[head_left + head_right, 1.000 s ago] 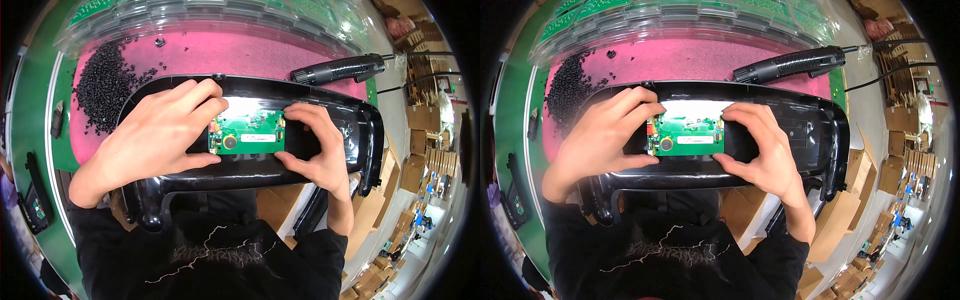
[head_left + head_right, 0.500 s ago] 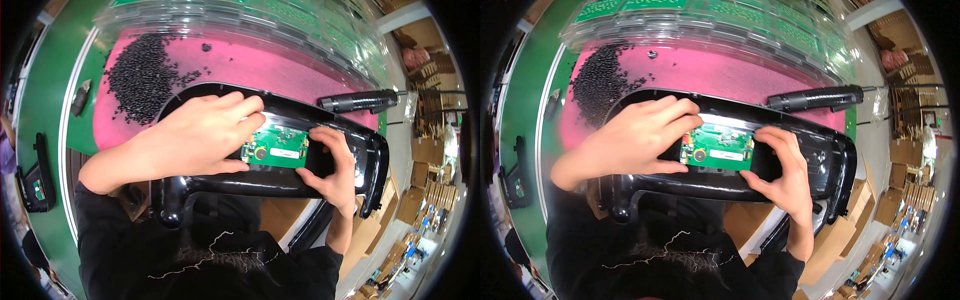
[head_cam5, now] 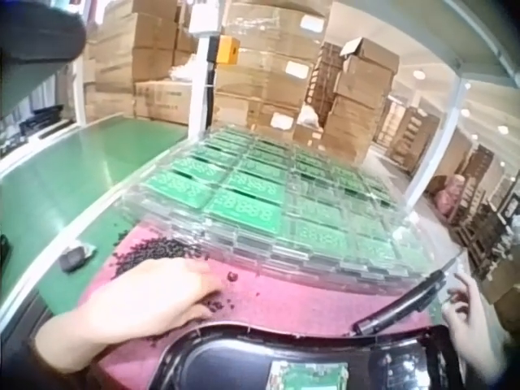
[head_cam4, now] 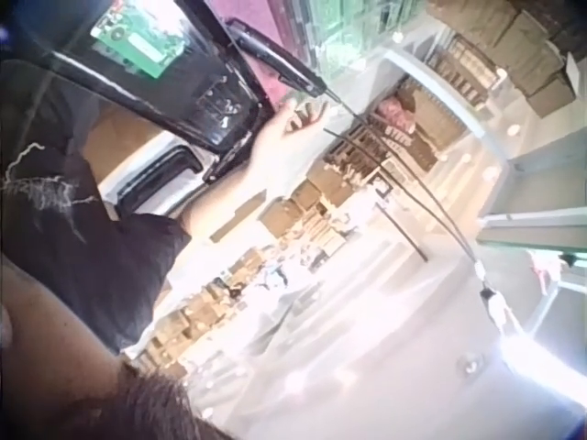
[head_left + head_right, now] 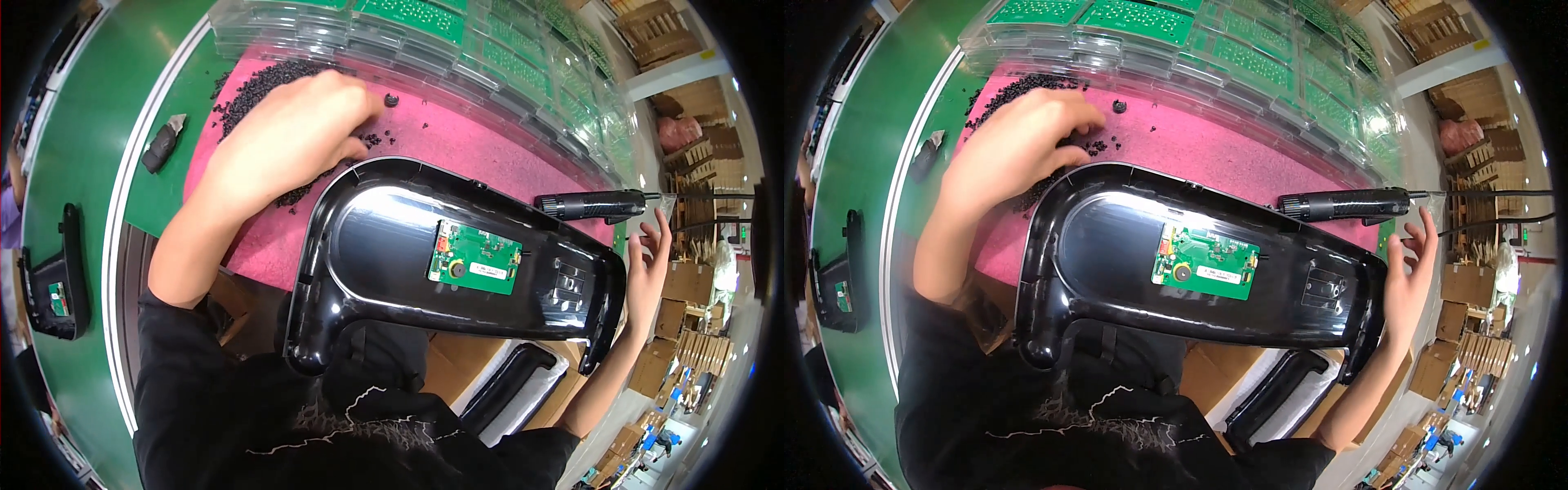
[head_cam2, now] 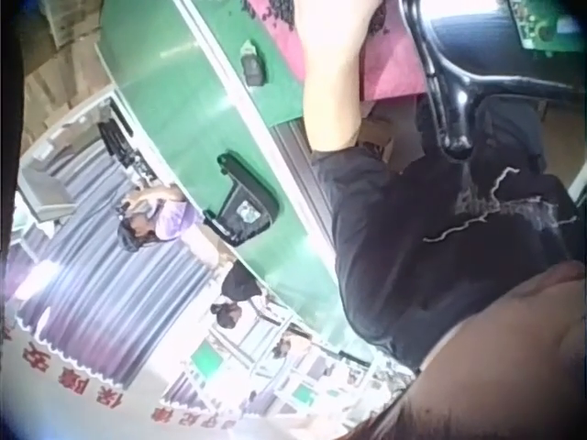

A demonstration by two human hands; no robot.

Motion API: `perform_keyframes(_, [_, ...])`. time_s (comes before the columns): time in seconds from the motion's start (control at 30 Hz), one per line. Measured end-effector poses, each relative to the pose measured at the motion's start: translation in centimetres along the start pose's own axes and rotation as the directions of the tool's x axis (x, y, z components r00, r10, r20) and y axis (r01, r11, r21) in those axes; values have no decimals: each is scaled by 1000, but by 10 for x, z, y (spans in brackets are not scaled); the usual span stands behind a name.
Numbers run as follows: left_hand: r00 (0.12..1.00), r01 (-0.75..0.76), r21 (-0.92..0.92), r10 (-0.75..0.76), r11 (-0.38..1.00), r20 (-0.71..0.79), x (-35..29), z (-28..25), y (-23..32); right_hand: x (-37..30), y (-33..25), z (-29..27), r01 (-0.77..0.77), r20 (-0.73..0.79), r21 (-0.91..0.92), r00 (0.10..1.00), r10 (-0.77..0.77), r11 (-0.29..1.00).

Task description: Assembling circuit boards into plastic housings using an electric screwdriver.

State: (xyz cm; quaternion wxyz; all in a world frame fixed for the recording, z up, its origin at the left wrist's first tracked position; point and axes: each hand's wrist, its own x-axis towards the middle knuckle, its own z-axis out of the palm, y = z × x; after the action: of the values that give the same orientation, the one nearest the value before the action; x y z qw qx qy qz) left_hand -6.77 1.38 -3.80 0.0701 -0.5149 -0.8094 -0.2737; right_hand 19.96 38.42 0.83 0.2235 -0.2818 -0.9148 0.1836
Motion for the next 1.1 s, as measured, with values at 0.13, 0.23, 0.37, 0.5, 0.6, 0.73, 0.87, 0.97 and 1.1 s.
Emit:
perform_keyframes(0.13, [996,18,74,-24,997,81,1,6,4,32,19,1,-309,258,500,945,201,809])
perform_keyframes(0.23, [973,62,141,-91,988,212,7,7,4,42,13,19,-267,98,466,963,250,843])
perform_keyframes(0.37, [962,63,149,-99,987,254,3,10,1,43,-30,43,-69,-100,782,967,234,620])
perform_keyframes(0.5, [992,-39,177,18,984,122,1,17,-5,37,-74,64,70,-63,955,997,-34,288])
perform_keyframes(0.6, [997,-56,168,47,984,59,6,14,-2,33,-87,73,-261,287,940,953,-93,221])
perform_keyframes(0.73, [993,-73,-121,61,990,-102,18,5,13,24,-116,60,-43,37,998,989,-145,-44])
perform_keyframes(0.87, [990,-136,-495,107,858,-87,14,12,36,-2,-150,45,62,-116,958,977,-180,-280])
perform_keyframes(0.97, [973,-149,-643,228,751,42,12,13,55,-25,-171,28,107,-194,936,952,-237,-337])
perform_keyframes(1.1, [937,-288,-610,349,738,-20,9,20,57,-39,-185,28,142,-229,951,920,-317,-273])
